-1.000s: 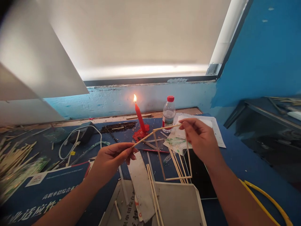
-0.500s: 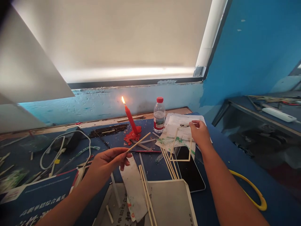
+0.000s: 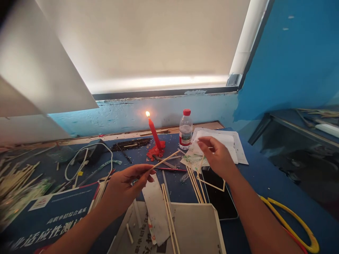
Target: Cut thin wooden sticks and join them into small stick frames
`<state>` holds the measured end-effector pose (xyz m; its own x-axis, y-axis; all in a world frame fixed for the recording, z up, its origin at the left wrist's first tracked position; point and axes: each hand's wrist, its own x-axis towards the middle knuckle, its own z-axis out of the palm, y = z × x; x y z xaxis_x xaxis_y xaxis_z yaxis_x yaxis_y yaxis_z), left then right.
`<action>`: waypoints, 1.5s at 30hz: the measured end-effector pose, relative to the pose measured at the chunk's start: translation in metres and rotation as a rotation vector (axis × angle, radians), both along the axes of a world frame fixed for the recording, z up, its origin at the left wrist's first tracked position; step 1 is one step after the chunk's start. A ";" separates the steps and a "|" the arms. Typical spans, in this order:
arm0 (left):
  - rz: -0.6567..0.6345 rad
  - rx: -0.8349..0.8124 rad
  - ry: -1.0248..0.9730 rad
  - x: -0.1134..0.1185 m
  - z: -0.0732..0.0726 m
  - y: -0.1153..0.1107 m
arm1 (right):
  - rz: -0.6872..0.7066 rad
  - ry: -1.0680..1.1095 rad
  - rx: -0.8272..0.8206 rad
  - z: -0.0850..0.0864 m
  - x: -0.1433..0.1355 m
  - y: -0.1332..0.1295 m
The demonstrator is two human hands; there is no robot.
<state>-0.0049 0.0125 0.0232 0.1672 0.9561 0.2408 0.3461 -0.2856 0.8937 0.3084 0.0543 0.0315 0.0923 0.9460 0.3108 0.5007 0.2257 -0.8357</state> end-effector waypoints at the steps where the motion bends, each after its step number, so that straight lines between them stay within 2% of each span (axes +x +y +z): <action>1: -0.002 0.052 0.045 0.000 0.003 -0.002 | 0.132 0.035 -0.035 0.002 -0.007 -0.004; 3: -0.022 0.218 0.176 0.001 0.009 -0.006 | 0.354 0.097 -0.093 0.002 -0.021 -0.013; 5: -0.055 0.415 0.329 0.001 0.012 -0.011 | 0.491 0.149 -0.136 -0.002 -0.035 -0.021; 8: -0.093 0.580 0.463 -0.001 0.011 -0.019 | 0.576 0.199 -0.173 -0.008 -0.047 -0.029; 12: -0.038 0.665 0.473 -0.005 0.000 -0.025 | 0.599 0.200 -0.196 -0.010 -0.051 -0.034; 14: -0.020 0.663 0.450 -0.006 -0.006 -0.025 | 0.598 0.184 -0.206 -0.009 -0.051 -0.035; 18: -0.062 0.610 0.424 -0.007 -0.015 -0.021 | 0.599 0.148 -0.237 -0.008 -0.053 -0.036; 22: -0.060 0.504 0.348 -0.007 -0.022 -0.019 | 0.577 0.119 -0.283 -0.011 -0.056 -0.035; 30: -0.073 0.283 0.256 -0.006 -0.022 -0.016 | 0.527 0.148 -0.359 -0.017 -0.061 -0.033; 37: -0.052 0.284 0.299 -0.007 -0.025 -0.015 | 0.531 0.124 -0.341 -0.020 -0.059 -0.034; 39: -0.050 0.311 0.313 -0.008 -0.027 -0.014 | 0.533 0.073 -0.316 -0.019 -0.062 -0.032; 42: -0.080 0.355 0.323 -0.009 -0.028 -0.013 | 0.513 -0.049 -0.265 -0.007 -0.061 -0.037; 45: -0.123 0.401 0.322 -0.011 -0.026 -0.015 | 0.376 -0.379 -0.186 0.005 -0.037 -0.056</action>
